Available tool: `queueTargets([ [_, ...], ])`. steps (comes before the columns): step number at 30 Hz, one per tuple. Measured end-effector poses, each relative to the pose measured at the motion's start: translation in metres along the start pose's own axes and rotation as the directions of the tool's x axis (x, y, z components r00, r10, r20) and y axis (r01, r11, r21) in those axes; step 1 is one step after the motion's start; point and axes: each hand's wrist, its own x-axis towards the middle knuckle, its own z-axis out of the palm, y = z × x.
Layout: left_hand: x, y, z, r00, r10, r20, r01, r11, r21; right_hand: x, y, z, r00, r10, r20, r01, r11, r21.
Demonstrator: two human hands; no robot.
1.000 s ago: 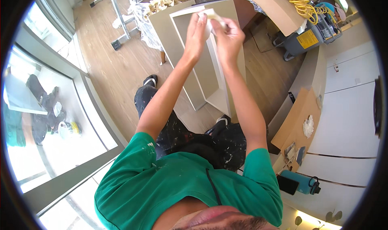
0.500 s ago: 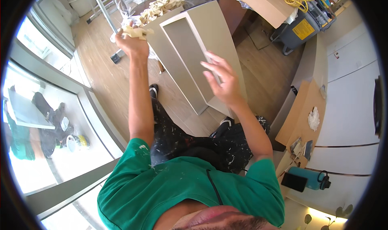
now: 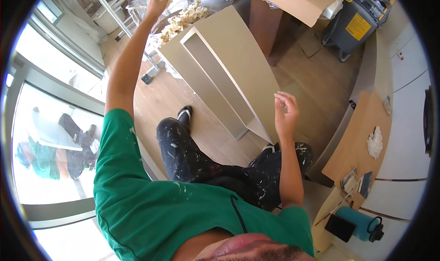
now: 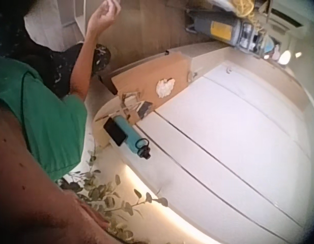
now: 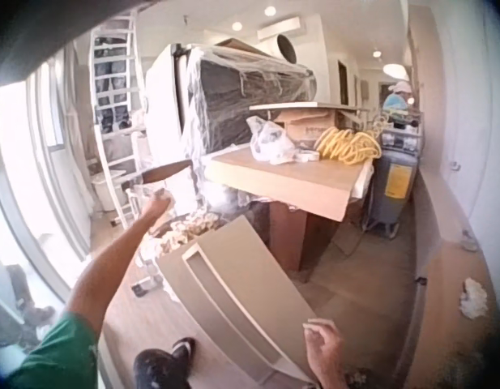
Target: The person finishes a wooden furniture piece by first removing masking tape from its edges, then sanding down the corners with a sanding block, and finally painting the seams and edges with a brush.
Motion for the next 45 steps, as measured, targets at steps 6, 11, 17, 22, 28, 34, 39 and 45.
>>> queueTargets([
  [6, 0.039, -0.029, 0.04, 0.998, -0.015, 0.066, -0.036, 0.713, 0.7, 0.003, 0.002, -0.01, 0.999, 0.039, 0.016, -0.039, 0.999, -0.002],
  [11, 0.04, -0.077, 0.044, 0.963, -0.235, -0.132, 0.267, 0.895, 0.356, 0.0, -0.003, -0.011, 0.995, 0.077, 0.064, -0.079, 0.996, 0.028],
  [17, 0.038, -0.078, 0.046, 0.899, -0.4, 0.177, 0.431, 0.879, -0.202, 0.003, -0.008, -0.007, 0.991, 0.097, 0.094, -0.098, 0.995, 0.009],
  [22, 0.016, -0.02, 0.063, 0.887, -0.416, -0.201, 0.424, 0.906, 0.0, 0.006, -0.003, -0.004, 0.991, 0.101, 0.086, -0.1, 0.995, -0.011],
  [28, 0.067, -0.108, 0.055, 0.96, -0.264, -0.092, 0.278, 0.939, 0.203, 0.001, -0.003, -0.001, 0.987, 0.111, 0.119, -0.115, 0.993, 0.025],
  [34, 0.048, -0.089, 0.103, 0.94, -0.3, 0.165, 0.301, 0.954, 0.021, 0.005, 0.003, -0.005, 0.991, 0.11, 0.076, -0.11, 0.994, -0.004],
  [39, 0.031, -0.114, 0.062, 0.984, -0.107, 0.139, 0.044, 0.918, 0.394, 0.003, 0.002, -0.002, 0.993, 0.075, 0.094, -0.079, 0.996, 0.039],
  [45, -0.006, -0.039, 0.061, 0.987, -0.114, -0.115, 0.131, 0.98, 0.15, 0.005, 0.005, -0.007, 0.994, 0.094, 0.059, -0.096, 0.995, 0.024],
])
